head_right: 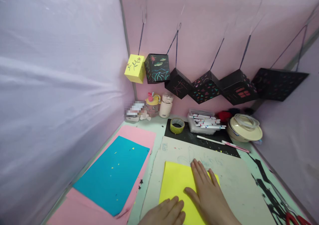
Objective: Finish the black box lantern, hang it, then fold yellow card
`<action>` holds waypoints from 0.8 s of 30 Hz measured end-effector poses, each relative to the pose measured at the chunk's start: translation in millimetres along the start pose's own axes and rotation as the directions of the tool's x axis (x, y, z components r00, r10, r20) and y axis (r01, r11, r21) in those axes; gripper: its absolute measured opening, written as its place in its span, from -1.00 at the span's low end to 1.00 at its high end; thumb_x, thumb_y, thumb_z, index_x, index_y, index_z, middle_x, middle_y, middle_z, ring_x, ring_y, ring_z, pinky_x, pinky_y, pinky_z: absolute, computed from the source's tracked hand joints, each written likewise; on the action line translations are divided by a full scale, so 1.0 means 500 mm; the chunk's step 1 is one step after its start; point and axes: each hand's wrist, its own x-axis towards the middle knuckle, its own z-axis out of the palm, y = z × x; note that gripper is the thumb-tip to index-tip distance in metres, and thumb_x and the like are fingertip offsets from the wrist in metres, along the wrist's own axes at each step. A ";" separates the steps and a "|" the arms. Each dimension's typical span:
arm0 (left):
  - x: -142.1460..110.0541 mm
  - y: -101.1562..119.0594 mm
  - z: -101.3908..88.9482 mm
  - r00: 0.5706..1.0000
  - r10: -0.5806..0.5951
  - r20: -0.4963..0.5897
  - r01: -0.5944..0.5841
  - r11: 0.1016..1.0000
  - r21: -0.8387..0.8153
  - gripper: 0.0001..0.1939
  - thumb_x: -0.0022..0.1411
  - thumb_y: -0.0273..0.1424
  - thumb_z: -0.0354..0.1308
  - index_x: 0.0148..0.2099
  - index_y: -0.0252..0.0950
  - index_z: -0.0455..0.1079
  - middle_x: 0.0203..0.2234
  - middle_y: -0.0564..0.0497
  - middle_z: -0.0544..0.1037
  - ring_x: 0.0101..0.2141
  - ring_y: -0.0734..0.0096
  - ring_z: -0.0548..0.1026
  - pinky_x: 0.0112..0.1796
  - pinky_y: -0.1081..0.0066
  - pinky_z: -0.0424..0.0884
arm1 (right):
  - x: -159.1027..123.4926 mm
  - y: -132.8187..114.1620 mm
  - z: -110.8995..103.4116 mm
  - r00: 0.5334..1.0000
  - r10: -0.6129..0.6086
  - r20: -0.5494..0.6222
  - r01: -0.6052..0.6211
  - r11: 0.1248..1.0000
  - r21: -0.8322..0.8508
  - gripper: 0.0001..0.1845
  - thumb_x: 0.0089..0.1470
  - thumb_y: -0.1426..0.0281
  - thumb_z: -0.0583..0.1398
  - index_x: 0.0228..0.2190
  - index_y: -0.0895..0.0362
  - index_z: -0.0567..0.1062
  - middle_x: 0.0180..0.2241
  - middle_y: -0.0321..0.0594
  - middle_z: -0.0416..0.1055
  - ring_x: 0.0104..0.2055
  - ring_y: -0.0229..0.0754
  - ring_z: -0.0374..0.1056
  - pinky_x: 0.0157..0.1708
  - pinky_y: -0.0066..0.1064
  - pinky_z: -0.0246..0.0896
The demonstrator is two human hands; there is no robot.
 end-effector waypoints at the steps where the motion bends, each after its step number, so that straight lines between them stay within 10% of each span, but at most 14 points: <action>1: -0.002 0.001 -0.003 1.000 0.004 0.013 -0.004 1.000 -0.006 -0.48 0.44 -0.31 -0.23 0.32 -0.45 0.13 0.26 -0.24 0.19 0.27 0.07 0.13 0.17 0.13 0.26 | 0.001 0.001 -0.002 1.000 0.012 0.000 -0.012 1.000 0.001 -0.20 0.22 -0.01 -0.08 0.33 0.09 -0.17 0.35 -0.16 -0.17 0.38 0.07 -0.17 0.29 0.12 -0.15; 13: -0.019 0.016 -0.006 1.000 0.021 -0.015 -0.019 0.994 0.107 -0.22 0.31 -0.07 -0.01 0.36 -0.53 0.01 0.31 -0.28 0.04 0.31 -0.01 0.00 0.24 0.13 0.08 | 0.002 -0.003 -0.033 0.987 0.147 0.067 -0.146 0.989 -0.012 -0.13 0.19 -0.06 -0.14 0.32 0.23 -0.08 0.37 -0.12 -0.26 0.40 -0.01 -0.29 0.33 0.00 -0.27; 24: -0.063 0.062 -0.093 0.999 -0.049 -0.016 0.047 0.995 -0.092 0.01 0.21 0.23 -0.23 0.38 -0.52 -0.05 0.34 -0.30 -0.05 0.33 -0.03 -0.10 0.27 0.10 -0.06 | 0.004 0.044 -0.010 0.959 0.283 0.000 -0.283 0.959 -0.014 -0.12 0.20 -0.07 -0.19 0.33 0.25 -0.12 0.37 -0.04 -0.21 0.41 0.01 -0.31 0.32 0.03 -0.28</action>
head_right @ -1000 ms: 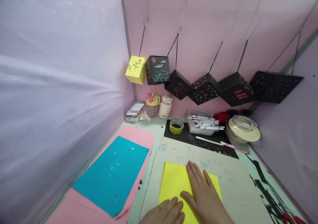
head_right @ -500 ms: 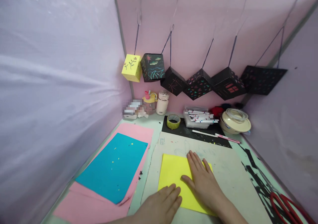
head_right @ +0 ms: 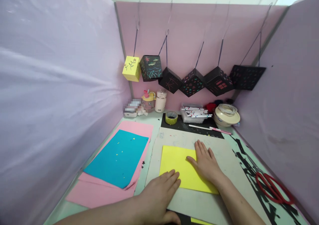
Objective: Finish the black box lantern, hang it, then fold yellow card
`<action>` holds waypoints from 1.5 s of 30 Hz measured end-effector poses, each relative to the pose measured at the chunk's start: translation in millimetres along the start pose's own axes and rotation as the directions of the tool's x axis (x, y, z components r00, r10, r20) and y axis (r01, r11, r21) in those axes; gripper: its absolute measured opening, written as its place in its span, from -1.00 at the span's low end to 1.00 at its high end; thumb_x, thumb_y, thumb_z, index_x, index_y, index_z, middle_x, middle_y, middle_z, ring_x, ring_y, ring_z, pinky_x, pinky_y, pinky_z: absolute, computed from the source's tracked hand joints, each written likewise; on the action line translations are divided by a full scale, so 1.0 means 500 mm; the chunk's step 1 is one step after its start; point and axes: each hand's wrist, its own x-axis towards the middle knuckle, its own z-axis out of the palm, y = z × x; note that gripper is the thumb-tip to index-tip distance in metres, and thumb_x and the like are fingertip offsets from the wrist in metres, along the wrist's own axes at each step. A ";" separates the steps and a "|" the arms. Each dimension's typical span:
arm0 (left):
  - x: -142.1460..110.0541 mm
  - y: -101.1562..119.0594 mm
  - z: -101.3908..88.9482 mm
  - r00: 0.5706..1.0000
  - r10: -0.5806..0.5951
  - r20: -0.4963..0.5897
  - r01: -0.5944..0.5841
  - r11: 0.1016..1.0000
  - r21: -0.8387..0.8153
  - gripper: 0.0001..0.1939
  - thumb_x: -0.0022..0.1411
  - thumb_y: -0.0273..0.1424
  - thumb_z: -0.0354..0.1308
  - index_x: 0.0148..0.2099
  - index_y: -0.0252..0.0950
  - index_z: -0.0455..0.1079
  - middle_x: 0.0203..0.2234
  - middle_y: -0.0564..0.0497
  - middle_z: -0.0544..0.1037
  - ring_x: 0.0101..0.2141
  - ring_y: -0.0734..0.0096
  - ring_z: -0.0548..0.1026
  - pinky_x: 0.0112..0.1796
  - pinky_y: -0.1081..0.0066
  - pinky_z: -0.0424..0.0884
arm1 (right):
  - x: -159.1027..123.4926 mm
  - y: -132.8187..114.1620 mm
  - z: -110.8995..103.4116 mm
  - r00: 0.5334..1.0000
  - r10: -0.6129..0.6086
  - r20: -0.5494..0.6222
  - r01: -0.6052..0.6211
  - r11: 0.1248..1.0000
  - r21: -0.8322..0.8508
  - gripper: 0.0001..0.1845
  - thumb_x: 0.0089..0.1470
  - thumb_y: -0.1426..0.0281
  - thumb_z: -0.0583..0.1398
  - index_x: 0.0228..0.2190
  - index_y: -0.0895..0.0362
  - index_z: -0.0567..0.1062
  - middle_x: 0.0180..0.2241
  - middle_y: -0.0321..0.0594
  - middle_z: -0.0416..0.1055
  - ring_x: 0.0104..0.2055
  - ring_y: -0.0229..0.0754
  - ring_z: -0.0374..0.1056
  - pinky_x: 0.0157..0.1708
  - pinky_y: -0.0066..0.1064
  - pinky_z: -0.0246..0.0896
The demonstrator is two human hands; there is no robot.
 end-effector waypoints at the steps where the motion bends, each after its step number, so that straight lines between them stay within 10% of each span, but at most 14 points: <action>1: -0.001 0.001 -0.001 1.000 0.000 -0.002 0.000 1.000 -0.003 0.02 0.20 0.23 -0.24 0.38 -0.52 -0.06 0.34 -0.31 -0.05 0.33 -0.03 -0.10 0.27 0.10 -0.06 | 0.001 0.001 0.000 1.000 0.019 0.001 -0.019 1.000 0.001 -0.12 0.20 -0.07 -0.20 0.33 0.26 -0.12 0.37 -0.03 -0.21 0.41 0.02 -0.31 0.32 0.04 -0.28; 10: -0.005 -0.001 0.024 0.993 0.055 -0.101 -0.040 0.988 0.149 -0.03 0.23 0.19 -0.19 0.34 -0.57 0.01 0.32 -0.32 0.06 0.31 0.00 -0.01 0.26 0.22 -0.06 | -0.003 0.010 -0.018 0.990 0.128 -0.066 -0.128 0.992 -0.006 -0.08 0.17 -0.08 -0.20 0.31 0.34 -0.08 0.37 0.03 -0.21 0.40 0.06 -0.29 0.30 0.11 -0.33; 15: -0.004 -0.002 0.033 0.989 0.067 -0.133 -0.036 0.975 0.218 -0.05 0.23 0.18 -0.15 0.33 -0.55 0.03 0.30 -0.30 0.11 0.31 0.08 0.01 0.26 0.28 -0.06 | -0.028 -0.012 -0.033 0.966 -0.099 -0.239 0.101 0.995 -0.001 -0.17 0.22 0.02 -0.19 0.32 0.28 -0.14 0.37 0.03 -0.17 0.40 0.05 -0.27 0.31 0.06 -0.32; 21: 0.000 -0.005 0.037 0.989 0.072 -0.132 -0.042 0.975 0.217 -0.04 0.23 0.20 -0.18 0.34 -0.53 0.02 0.30 -0.31 0.11 0.31 0.06 0.00 0.26 0.25 -0.06 | -0.050 -0.079 -0.032 0.937 -0.345 -0.054 0.347 0.937 0.033 -0.22 0.24 0.04 -0.15 0.33 0.20 -0.13 0.38 -0.05 -0.21 0.41 -0.02 -0.28 0.32 -0.07 -0.24; 45: 0.013 -0.017 0.051 0.993 0.053 -0.102 -0.030 0.977 0.212 -0.03 0.21 0.23 -0.20 0.35 -0.47 0.01 0.32 -0.31 0.06 0.31 -0.01 -0.01 0.24 0.16 -0.04 | -0.037 -0.117 -0.060 0.975 -0.167 0.144 0.153 0.983 0.105 -0.10 0.18 -0.13 -0.20 0.34 0.16 -0.18 0.39 -0.13 -0.40 0.42 0.04 -0.46 0.31 0.06 -0.45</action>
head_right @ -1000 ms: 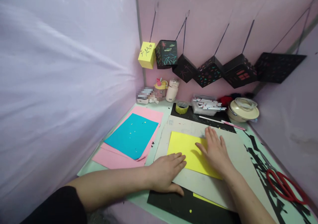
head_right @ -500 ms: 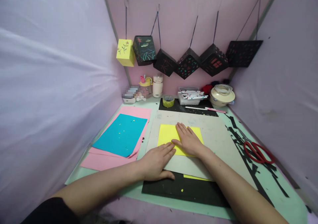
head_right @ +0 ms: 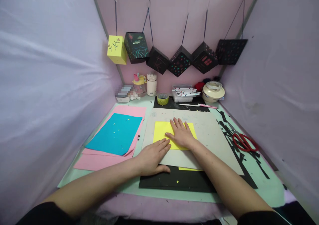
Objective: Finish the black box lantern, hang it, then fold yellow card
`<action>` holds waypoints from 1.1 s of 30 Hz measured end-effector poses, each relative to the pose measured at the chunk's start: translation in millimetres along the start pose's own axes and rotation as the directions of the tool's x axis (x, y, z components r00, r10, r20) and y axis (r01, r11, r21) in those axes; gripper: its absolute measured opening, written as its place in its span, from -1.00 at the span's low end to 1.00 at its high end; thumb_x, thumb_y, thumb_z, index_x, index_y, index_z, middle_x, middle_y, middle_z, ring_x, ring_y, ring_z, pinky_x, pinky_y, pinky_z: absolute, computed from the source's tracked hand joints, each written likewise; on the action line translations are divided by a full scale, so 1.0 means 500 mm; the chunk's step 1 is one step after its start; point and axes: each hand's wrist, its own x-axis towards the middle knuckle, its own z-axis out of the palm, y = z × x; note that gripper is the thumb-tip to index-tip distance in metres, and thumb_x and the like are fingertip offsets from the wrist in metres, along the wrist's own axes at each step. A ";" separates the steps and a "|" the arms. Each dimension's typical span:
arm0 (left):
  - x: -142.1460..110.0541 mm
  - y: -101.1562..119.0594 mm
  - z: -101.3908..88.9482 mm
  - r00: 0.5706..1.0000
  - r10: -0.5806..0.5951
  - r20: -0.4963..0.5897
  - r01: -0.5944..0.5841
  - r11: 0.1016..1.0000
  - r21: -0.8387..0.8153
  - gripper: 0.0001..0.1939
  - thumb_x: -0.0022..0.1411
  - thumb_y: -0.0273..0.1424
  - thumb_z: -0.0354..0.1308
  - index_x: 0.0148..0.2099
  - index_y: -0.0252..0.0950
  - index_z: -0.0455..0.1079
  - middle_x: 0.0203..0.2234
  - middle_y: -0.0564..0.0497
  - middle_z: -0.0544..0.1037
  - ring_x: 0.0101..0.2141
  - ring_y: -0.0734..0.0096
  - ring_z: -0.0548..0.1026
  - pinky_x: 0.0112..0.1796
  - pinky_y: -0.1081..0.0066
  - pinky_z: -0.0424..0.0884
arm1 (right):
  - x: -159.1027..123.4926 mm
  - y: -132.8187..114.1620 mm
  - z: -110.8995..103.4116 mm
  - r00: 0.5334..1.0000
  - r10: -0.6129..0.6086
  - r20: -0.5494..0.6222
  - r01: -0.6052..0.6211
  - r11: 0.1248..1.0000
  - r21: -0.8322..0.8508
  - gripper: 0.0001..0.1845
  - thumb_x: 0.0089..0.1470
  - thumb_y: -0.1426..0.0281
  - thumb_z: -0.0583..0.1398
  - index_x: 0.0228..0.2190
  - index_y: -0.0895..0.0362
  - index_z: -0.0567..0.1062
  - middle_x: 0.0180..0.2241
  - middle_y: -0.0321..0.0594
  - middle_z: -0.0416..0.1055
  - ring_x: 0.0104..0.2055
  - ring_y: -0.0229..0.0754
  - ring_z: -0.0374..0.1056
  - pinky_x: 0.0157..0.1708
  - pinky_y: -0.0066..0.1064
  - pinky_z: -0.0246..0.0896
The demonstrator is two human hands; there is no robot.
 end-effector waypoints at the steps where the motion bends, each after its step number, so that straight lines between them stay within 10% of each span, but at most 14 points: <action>1: 0.000 0.000 0.001 1.000 -0.001 0.000 0.001 1.000 -0.001 -0.03 0.21 0.23 -0.21 0.35 -0.47 0.00 0.32 -0.31 0.06 0.31 0.00 -0.01 0.24 0.16 -0.04 | 0.000 0.000 0.000 1.000 0.000 0.000 0.000 1.000 0.001 -0.10 0.18 -0.14 -0.21 0.34 0.16 -0.18 0.39 -0.13 -0.40 0.42 0.04 -0.46 0.31 0.05 -0.46; 10: 0.006 -0.003 -0.047 0.999 0.008 0.041 -0.005 0.996 -0.094 -0.05 0.20 0.21 -0.13 0.35 -0.45 -0.01 0.31 -0.30 0.10 0.30 0.03 0.06 0.20 0.18 0.10 | -0.001 0.002 -0.001 1.000 -0.008 0.003 0.008 1.000 -0.003 -0.14 0.20 -0.10 -0.21 0.34 0.15 -0.19 0.39 -0.15 -0.42 0.42 0.01 -0.49 0.32 0.03 -0.47; 16: 0.097 0.012 -0.115 0.977 -0.099 -0.190 0.070 0.986 -0.152 -0.24 0.33 0.01 -0.11 0.36 -0.41 -0.04 0.33 -0.18 0.07 0.32 0.17 -0.01 0.27 0.21 -0.06 | 0.002 0.001 0.009 0.999 -0.026 -0.023 0.026 0.999 -0.033 -0.21 0.22 0.02 -0.11 0.34 0.12 -0.14 0.39 -0.10 -0.33 0.41 0.08 -0.41 0.30 0.10 -0.40; 25: 0.193 -0.025 -0.008 0.957 -0.276 -0.087 0.249 0.938 -0.243 -0.07 0.26 0.13 -0.22 0.42 -0.42 -0.26 0.38 -0.22 -0.25 0.35 -0.03 -0.25 0.28 0.03 -0.26 | 0.008 0.008 0.015 0.999 -0.035 -0.004 0.034 0.998 -0.056 -0.22 0.18 0.12 0.00 0.34 0.01 -0.13 0.40 -0.17 -0.37 0.41 0.07 -0.47 0.31 0.06 -0.43; 33: 0.185 -0.022 -0.016 0.953 -0.293 -0.075 0.264 0.928 -0.261 -0.04 0.23 0.17 -0.23 0.43 -0.39 -0.29 0.38 -0.22 -0.25 0.35 0.02 -0.28 0.28 0.04 -0.27 | 0.007 0.007 0.014 1.000 -0.020 -0.001 0.020 0.999 -0.037 -0.20 0.18 0.07 -0.01 0.34 0.01 -0.17 0.40 -0.20 -0.38 0.41 0.04 -0.48 0.32 0.05 -0.46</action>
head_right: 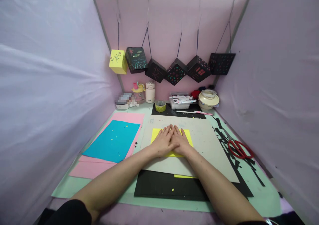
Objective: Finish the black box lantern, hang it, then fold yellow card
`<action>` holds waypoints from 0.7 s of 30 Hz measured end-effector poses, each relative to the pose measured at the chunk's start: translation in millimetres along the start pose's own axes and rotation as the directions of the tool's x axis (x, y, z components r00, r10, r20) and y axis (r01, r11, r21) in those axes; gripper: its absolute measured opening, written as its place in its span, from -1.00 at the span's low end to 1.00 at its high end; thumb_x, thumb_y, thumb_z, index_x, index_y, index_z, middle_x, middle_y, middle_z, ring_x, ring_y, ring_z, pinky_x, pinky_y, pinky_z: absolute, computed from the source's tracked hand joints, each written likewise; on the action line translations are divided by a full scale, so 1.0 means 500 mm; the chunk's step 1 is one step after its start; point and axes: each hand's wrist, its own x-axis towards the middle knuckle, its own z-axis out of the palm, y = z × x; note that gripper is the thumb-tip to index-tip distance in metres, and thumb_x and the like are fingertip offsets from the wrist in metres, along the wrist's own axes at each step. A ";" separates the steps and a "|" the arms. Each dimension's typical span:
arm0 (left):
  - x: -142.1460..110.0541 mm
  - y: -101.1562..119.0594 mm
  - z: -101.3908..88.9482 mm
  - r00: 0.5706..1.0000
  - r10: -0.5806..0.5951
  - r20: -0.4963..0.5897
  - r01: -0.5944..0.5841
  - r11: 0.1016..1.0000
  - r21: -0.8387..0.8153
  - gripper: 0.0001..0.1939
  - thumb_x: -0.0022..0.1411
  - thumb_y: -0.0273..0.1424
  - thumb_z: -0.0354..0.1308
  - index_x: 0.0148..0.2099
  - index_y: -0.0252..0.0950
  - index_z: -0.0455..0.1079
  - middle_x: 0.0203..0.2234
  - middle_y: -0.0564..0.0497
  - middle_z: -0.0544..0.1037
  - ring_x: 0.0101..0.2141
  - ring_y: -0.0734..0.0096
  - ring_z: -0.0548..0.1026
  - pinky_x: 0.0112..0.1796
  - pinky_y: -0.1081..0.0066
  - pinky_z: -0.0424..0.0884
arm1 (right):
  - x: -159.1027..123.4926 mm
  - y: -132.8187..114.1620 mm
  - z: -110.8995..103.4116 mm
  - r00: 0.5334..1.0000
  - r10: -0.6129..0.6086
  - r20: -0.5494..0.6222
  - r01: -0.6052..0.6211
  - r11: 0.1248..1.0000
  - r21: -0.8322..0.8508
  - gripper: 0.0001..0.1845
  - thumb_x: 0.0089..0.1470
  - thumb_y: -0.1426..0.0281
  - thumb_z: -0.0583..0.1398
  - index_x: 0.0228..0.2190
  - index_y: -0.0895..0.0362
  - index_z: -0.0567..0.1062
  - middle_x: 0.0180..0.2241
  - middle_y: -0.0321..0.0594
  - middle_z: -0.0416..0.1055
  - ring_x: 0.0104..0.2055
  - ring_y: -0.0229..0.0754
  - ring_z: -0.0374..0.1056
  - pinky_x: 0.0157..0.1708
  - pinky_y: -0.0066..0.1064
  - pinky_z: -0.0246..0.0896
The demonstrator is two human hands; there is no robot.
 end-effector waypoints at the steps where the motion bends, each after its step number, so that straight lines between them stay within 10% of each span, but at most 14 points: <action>1: -0.001 0.000 -0.001 1.000 -0.013 0.001 0.013 1.000 0.001 -0.03 0.22 0.17 -0.22 0.42 -0.40 -0.29 0.38 -0.23 -0.25 0.35 0.04 -0.27 0.28 0.05 -0.26 | -0.001 0.000 -0.001 1.000 -0.002 0.002 0.002 1.000 0.003 -0.21 0.19 0.08 -0.03 0.34 0.02 -0.17 0.40 -0.21 -0.38 0.42 0.02 -0.48 0.32 0.04 -0.45; 21: -0.022 -0.054 -0.016 0.941 -0.320 -0.109 0.337 0.912 0.235 0.09 0.17 0.24 -0.30 0.39 -0.64 -0.21 0.36 -0.36 -0.23 0.35 -0.05 -0.28 0.28 0.06 -0.23 | -0.018 0.067 -0.001 0.962 0.272 -0.030 -0.269 0.961 0.067 -0.06 0.17 -0.10 -0.19 0.33 0.28 -0.19 0.39 -0.08 -0.38 0.42 -0.05 -0.46 0.32 -0.02 -0.47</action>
